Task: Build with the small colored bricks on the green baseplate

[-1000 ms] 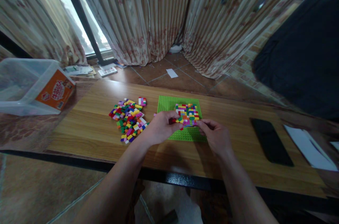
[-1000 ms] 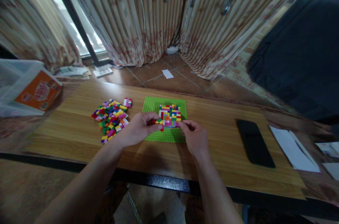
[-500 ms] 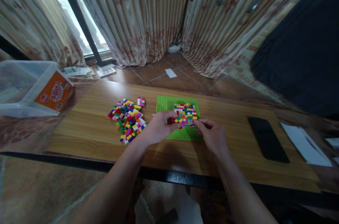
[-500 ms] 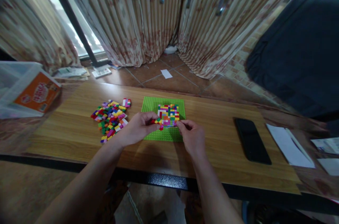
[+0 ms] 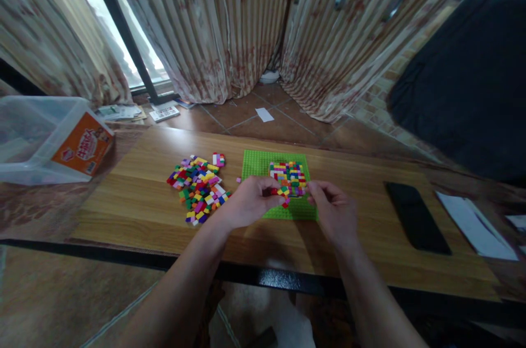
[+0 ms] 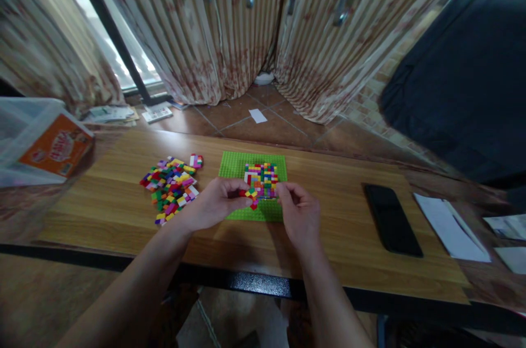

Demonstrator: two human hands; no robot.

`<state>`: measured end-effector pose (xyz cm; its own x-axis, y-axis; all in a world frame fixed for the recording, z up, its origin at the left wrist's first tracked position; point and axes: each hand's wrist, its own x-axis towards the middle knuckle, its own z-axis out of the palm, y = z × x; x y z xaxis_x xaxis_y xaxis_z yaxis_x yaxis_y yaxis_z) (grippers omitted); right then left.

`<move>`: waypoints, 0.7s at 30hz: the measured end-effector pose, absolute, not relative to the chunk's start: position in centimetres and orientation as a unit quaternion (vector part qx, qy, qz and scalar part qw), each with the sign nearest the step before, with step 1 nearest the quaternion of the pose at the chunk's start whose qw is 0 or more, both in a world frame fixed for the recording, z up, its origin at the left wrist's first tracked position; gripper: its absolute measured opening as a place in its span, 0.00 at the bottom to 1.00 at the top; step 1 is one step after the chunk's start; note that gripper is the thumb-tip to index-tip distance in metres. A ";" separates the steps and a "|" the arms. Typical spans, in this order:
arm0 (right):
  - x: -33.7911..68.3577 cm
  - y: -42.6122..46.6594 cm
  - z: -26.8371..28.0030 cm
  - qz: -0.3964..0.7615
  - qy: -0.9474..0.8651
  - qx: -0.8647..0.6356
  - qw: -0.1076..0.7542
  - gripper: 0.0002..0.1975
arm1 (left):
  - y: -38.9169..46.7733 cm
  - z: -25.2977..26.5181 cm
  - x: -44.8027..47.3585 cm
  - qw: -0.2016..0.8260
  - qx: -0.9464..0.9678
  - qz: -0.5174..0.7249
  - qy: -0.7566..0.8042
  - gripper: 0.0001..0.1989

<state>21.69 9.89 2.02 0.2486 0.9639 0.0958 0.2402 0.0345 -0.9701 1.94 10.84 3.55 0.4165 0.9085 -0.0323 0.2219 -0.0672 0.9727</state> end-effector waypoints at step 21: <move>20.4 8.4 3.4 0.461 -0.561 -0.508 0.464 0.09 | 10.4 4.5 2.7 0.523 0.662 0.375 0.385 0.09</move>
<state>20.35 8.40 3.37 -0.0531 0.9972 0.0520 0.1429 0.0591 -0.9880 2.73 10.44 4.50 0.4228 0.9013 0.0939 0.1180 -0.1575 0.9804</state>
